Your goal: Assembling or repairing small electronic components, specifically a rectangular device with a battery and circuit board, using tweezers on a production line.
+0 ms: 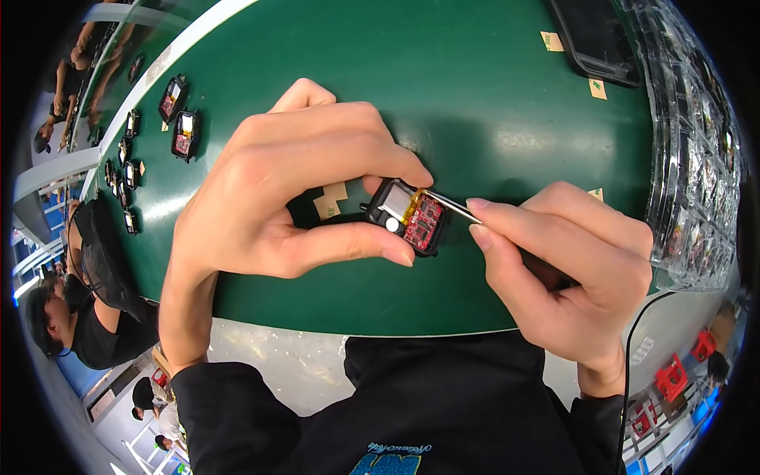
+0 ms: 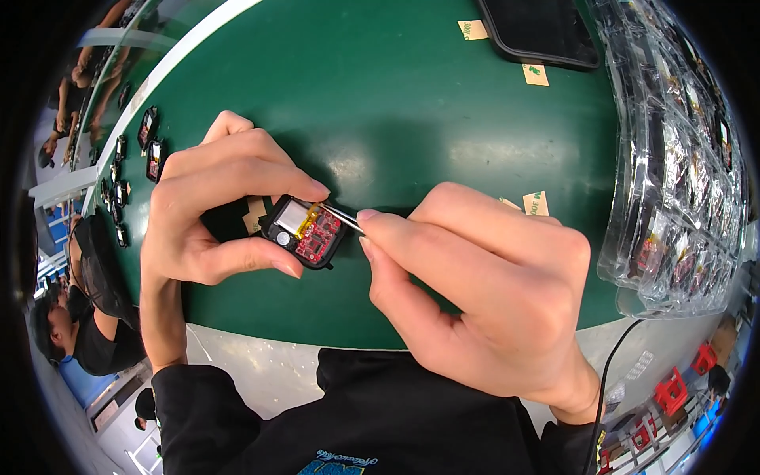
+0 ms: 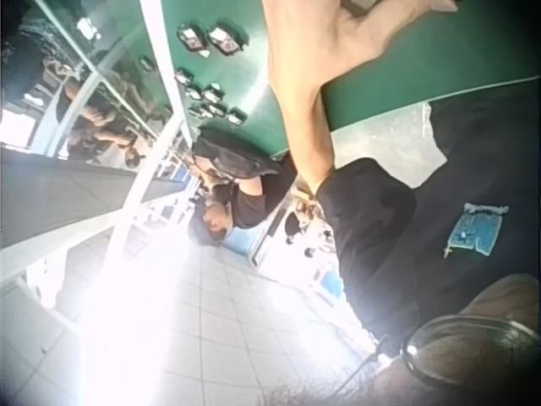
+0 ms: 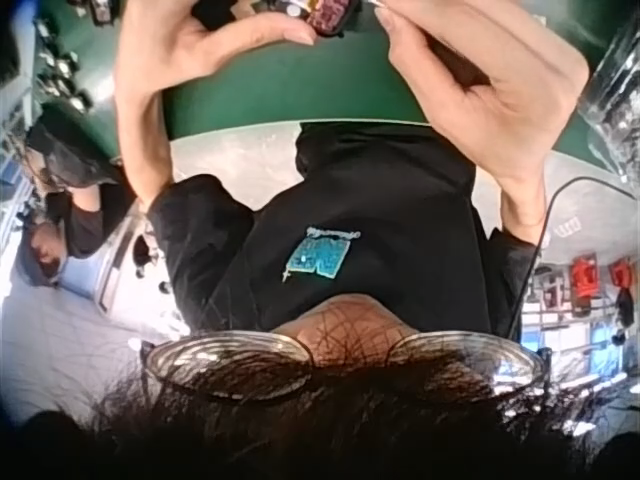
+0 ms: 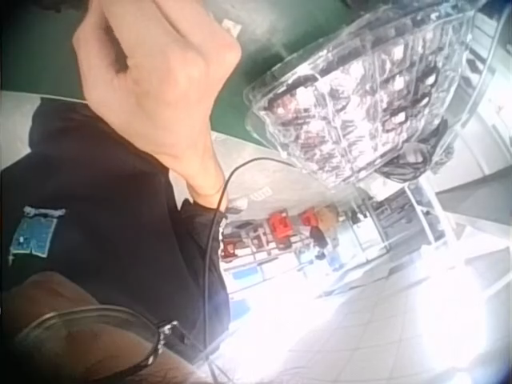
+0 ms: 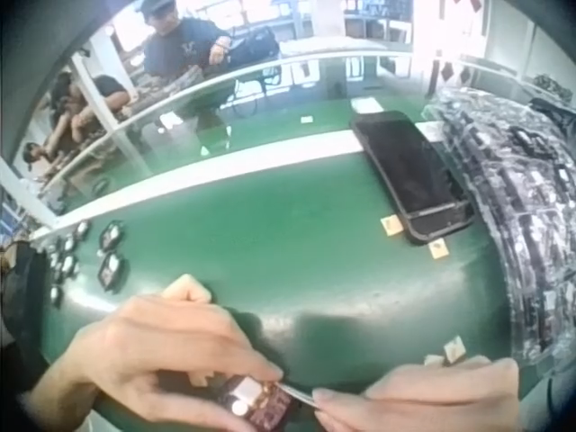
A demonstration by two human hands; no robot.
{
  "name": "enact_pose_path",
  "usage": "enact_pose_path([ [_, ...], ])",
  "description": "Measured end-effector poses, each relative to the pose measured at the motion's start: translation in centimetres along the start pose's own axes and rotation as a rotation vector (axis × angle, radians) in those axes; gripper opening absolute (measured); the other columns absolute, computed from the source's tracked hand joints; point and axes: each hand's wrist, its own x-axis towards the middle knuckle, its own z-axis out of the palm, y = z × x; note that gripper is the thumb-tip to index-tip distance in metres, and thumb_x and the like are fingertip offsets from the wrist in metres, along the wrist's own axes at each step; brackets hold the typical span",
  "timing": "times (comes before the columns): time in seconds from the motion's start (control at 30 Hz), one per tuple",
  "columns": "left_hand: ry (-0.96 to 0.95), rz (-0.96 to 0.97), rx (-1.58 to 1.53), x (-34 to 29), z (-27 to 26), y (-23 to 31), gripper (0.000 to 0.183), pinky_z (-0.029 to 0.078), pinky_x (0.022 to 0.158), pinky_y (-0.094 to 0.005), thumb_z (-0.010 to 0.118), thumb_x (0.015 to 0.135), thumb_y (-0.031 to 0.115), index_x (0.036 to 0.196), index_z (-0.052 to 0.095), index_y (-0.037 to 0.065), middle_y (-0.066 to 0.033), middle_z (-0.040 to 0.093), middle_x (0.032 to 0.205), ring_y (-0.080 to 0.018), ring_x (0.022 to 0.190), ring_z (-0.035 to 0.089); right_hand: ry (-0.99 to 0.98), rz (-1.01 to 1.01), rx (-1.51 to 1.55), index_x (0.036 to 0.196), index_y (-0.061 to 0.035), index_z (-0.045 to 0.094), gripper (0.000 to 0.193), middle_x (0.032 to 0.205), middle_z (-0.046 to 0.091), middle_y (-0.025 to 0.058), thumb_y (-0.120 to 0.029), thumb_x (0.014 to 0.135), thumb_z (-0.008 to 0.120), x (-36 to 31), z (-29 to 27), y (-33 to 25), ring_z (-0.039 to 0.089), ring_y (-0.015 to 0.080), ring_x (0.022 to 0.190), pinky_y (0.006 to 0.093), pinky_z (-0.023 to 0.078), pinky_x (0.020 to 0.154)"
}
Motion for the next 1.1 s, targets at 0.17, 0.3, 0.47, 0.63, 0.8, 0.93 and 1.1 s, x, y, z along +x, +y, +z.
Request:
enact_pose_path([
  [0.17,-0.009,0.016,0.007,0.2,0.0,-0.1,0.063,0.043,0.084,-0.0355,0.097,0.07,0.048,0.109,0.083,0.0,-0.0075,0.079,0.091,-0.0227,0.081,0.071,-0.001,0.01,0.011,0.106,0.0046,0.085,0.028,0.074,0.07,0.0065,0.014,0.08,0.08,-0.2,0.1,0.3,0.058,0.0093,0.055,0.0255,0.038,0.048],
  [0.3,-0.02,0.002,0.002,0.2,-0.1,0.1,0.062,0.043,0.085,-0.0357,0.097,0.071,0.048,0.109,0.083,0.001,-0.0074,0.079,0.091,-0.0229,0.082,0.071,-0.013,-0.014,0.01,0.104,0.0042,0.085,0.027,0.072,0.068,0.0059,0.015,0.08,0.079,-0.1,0.1,0.4,0.056,0.0087,0.053,0.0254,0.037,0.047],
  [0.47,-0.004,-0.02,-0.016,0.1,-0.1,0.4,0.061,0.042,0.085,-0.0353,0.099,0.071,0.047,0.108,0.083,0.002,-0.0068,0.079,0.092,-0.0218,0.082,0.07,0.011,0.005,0.018,0.103,0.0037,0.085,0.025,0.071,0.067,0.0047,0.013,0.081,0.08,-0.2,0.4,0.0,0.053,0.0073,0.051,0.0253,0.035,0.046],
  [0.63,0.002,-0.015,-0.023,0.1,0.1,0.4,0.06,0.042,0.085,-0.0352,0.1,0.07,0.044,0.108,0.083,0.002,-0.0061,0.078,0.091,-0.0205,0.079,0.068,0.063,0.009,0.003,0.103,0.002,0.085,0.026,0.071,0.066,0.0035,0.011,0.08,0.082,-0.6,0.1,-0.1,0.051,0.0061,0.049,0.025,0.033,0.045],
  [0.8,0.063,-0.067,0.0,0.0,1.0,1.1,0.06,0.042,0.082,-0.0345,0.103,0.067,0.04,0.109,0.083,0.002,-0.0058,0.077,0.089,-0.019,0.075,0.066,0.092,0.006,-0.028,0.105,0.0015,0.085,0.028,0.073,0.066,0.0037,0.011,0.079,0.083,-0.8,0.5,-0.6,0.052,0.0074,0.05,0.0257,0.034,0.046],
  [0.93,0.158,-0.053,0.035,0.3,1.9,1.5,0.062,0.044,0.078,-0.0332,0.104,0.064,0.036,0.111,0.083,0.0,-0.0061,0.077,0.088,-0.0186,0.072,0.063,0.153,-0.054,-0.078,0.106,0.0012,0.085,0.029,0.074,0.065,0.0048,0.01,0.078,0.084,-1.2,1.2,0.0,0.055,0.0114,0.051,0.0276,0.039,0.046],
  [1.1,0.16,-0.044,0.055,0.3,1.9,1.6,0.064,0.044,0.077,-0.0327,0.105,0.063,0.034,0.112,0.083,-0.001,-0.0066,0.077,0.088,-0.0187,0.071,0.062,0.159,-0.075,-0.108,0.106,0.0019,0.085,0.03,0.076,0.066,0.0057,0.011,0.077,0.084,-1.1,1.2,0.0,0.057,0.0134,0.052,0.0283,0.041,0.047],
])
